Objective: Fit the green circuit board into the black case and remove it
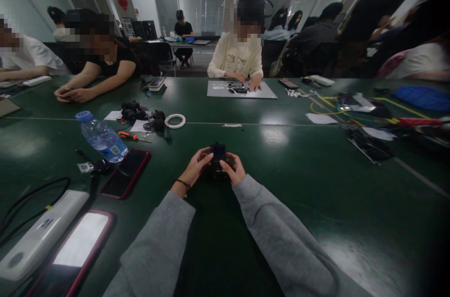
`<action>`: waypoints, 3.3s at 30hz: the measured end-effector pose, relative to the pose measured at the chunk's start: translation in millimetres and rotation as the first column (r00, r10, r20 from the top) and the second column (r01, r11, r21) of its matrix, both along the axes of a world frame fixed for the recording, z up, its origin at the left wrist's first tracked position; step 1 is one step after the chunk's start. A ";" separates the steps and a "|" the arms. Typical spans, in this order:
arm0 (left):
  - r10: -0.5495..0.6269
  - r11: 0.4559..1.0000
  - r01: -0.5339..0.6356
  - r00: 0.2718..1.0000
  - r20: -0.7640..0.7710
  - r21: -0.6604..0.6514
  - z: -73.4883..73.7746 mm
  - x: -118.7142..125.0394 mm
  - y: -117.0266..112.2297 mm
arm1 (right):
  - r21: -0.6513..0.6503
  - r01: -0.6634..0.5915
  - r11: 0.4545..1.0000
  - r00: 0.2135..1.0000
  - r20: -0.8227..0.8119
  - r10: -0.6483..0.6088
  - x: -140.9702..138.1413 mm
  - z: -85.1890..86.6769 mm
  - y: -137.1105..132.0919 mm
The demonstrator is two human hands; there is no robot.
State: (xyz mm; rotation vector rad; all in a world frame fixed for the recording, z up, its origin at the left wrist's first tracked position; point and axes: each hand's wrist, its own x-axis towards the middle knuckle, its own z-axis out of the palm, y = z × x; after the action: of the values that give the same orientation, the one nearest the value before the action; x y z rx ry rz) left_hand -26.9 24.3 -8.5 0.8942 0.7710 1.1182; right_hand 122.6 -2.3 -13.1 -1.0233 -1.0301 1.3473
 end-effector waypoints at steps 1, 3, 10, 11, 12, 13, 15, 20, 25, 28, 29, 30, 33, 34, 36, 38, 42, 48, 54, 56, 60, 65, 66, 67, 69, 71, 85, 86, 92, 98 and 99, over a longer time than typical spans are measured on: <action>-0.003 1.000 0.003 1.000 -0.001 0.000 -0.2 0.0 0.1 | 0.003 0.001 1.000 1.000 0.009 -0.001 0.0 0.1 -0.1; -0.010 1.000 0.010 1.000 -0.003 0.004 -0.5 -0.1 0.2 | 0.008 -0.002 1.000 1.000 0.019 0.002 0.0 0.0 -0.1; -0.006 1.000 0.006 1.000 0.007 -0.001 0.7 -0.9 -1.6 | 0.071 -0.024 0.997 0.999 0.042 0.021 0.2 -6.6 2.2; -0.007 1.000 0.007 1.000 0.007 -0.002 1.1 -1.1 -1.8 | 0.080 -0.024 0.996 0.999 0.049 0.020 0.2 -7.8 2.6; -0.008 1.000 0.008 1.000 0.006 -0.002 1.4 -1.2 -2.0 | 0.089 -0.024 0.996 0.998 0.055 0.019 0.2 -9.0 2.9; -0.009 1.000 0.009 1.000 0.003 -0.003 1.7 -1.3 -2.1 | 0.098 -0.022 0.995 0.998 0.059 0.016 0.2 -10.0 3.2; -0.012 1.000 0.012 1.000 -0.003 -0.007 2.3 -1.6 -2.2 | 0.116 -0.020 0.993 0.997 0.071 0.012 -0.1 -11.6 3.5; -0.012 1.000 0.012 1.000 -0.010 -0.017 2.3 -1.7 -1.9 | 0.169 -0.026 0.985 0.995 0.101 0.009 -0.6 -14.1 3.9; 0.000 0.999 0.001 1.000 0.016 -0.037 0.7 -1.6 -1.6 | 0.184 -0.017 0.983 0.990 0.142 -0.009 -1.8 -16.2 3.9; 0.000 0.999 0.002 1.000 0.029 -0.050 0.7 -1.6 -1.7 | 0.199 -0.007 0.980 0.987 0.157 -0.025 -3.2 -15.5 2.5; -0.006 0.998 0.007 0.999 0.033 -0.055 1.0 -1.5 -1.8 | 0.199 -0.006 0.980 0.986 0.164 -0.027 -3.7 -14.9 1.8; -0.010 0.998 0.012 0.999 0.036 -0.059 1.4 -1.5 -2.0 | 0.198 -0.007 0.980 0.985 0.171 -0.028 -4.2 -14.4 1.0; -0.010 0.998 0.012 0.999 0.041 -0.057 2.9 -1.3 -2.6 | 0.211 -0.011 0.978 0.982 0.185 -0.029 -5.1 -13.8 -1.1; -0.005 0.999 0.007 0.999 0.040 -0.052 3.4 -1.2 -2.9 | 0.223 -0.014 0.975 0.981 0.193 -0.030 -5.2 -14.1 -1.5; -0.004 0.999 0.006 0.999 0.036 -0.045 4.0 -1.2 -3.3 | 0.255 -0.020 0.967 0.971 0.237 -0.042 -5.0 -15.0 -1.8; -0.002 0.999 0.003 1.000 0.031 -0.047 4.1 -1.3 -3.6 | 0.290 -0.032 0.956 0.951 0.302 -0.060 -4.7 -15.3 -2.2; 0.006 0.999 -0.005 1.000 0.030 -0.039 2.9 -1.2 -3.2 | 0.371 -0.049 0.927 0.902 0.416 -0.119 -4.7 -12.0 -4.4; -0.010 0.999 0.013 0.997 0.077 -0.046 2.3 -0.6 -2.0 | 0.477 -0.049 0.877 0.817 0.525 -0.240 -5.9 -10.6 -6.7; 0.007 0.997 0.000 0.995 0.095 -0.078 4.4 -1.3 -2.7 | 0.509 -0.063 0.858 0.803 0.537 -0.260 -6.7 -12.4 -6.7; 0.008 0.997 0.000 0.995 0.095 -0.075 4.5 -1.4 -2.7 | 0.508 -0.060 0.859 0.809 0.529 -0.257 -6.8 -11.2 -7.3; 0.043 0.996 -0.035 0.994 0.096 -0.083 3.6 0.1 -1.8 | 0.516 -0.043 0.855 0.788 0.544 -0.289 -7.1 -9.3 -8.0; 0.061 0.993 -0.050 0.993 0.097 -0.110 5.6 2.0 -2.0 | 0.533 -0.092 0.841 0.727 0.614 -0.309 -7.0 -8.5 -8.4; 0.064 0.992 -0.053 0.993 0.095 -0.113 6.1 2.0 -2.2 | 0.532 -0.098 0.841 0.727 0.616 -0.305 -6.8 -8.2 -8.3; 0.069 0.992 -0.057 0.993 0.095 -0.117 6.4 1.9 -2.5 | 0.529 -0.101 0.843 0.732 0.613 -0.298 -6.6 -8.0 -8.2; 0.074 0.991 -0.063 0.993 0.095 -0.122 6.1 1.5 -2.8 | 0.517 -0.100 0.850 0.751 0.600 -0.276 -5.9 -7.7 -7.5; 0.079 0.990 -0.067 0.993 0.090 -0.124 5.0 1.2 -2.7 | 0.490 -0.089 0.867 0.773 0.583 -0.250 -5.0 -7.8 -6.4; 0.051 0.993 -0.039 0.993 0.107 -0.112 8.6 -0.1 -3.0 | 0.348 0.028 0.937 0.933 0.327 -0.149 1.8 -21.7 5.2; 0.050 0.993 -0.038 0.993 0.105 -0.112 8.1 -0.2 -2.8 | 0.347 0.032 0.937 0.947 0.290 -0.140 1.5 -20.7 5.4; 0.043 0.996 -0.036 0.996 0.084 -0.084 7.6 0.5 -3.0 | 0.283 0.007 0.959 0.970 0.230 -0.076 3.7 -10.7 3.2; 0.036 0.999 -0.035 0.999 0.012 -0.041 9.8 0.8 -5.4 | 0.314 -0.002 0.949 0.962 0.258 -0.084 3.9 -9.6 2.0; 0.028 0.999 -0.028 1.000 -0.001 -0.028 9.9 0.6 -5.7 | 0.318 -0.004 0.948 0.962 0.261 -0.084 3.7 -10.2 2.1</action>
State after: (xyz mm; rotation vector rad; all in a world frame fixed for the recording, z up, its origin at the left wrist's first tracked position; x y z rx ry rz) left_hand -26.3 18.6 1.4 0.8629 0.7998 1.1288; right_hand 126.3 -0.2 -23.3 -0.9946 -1.3742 0.9813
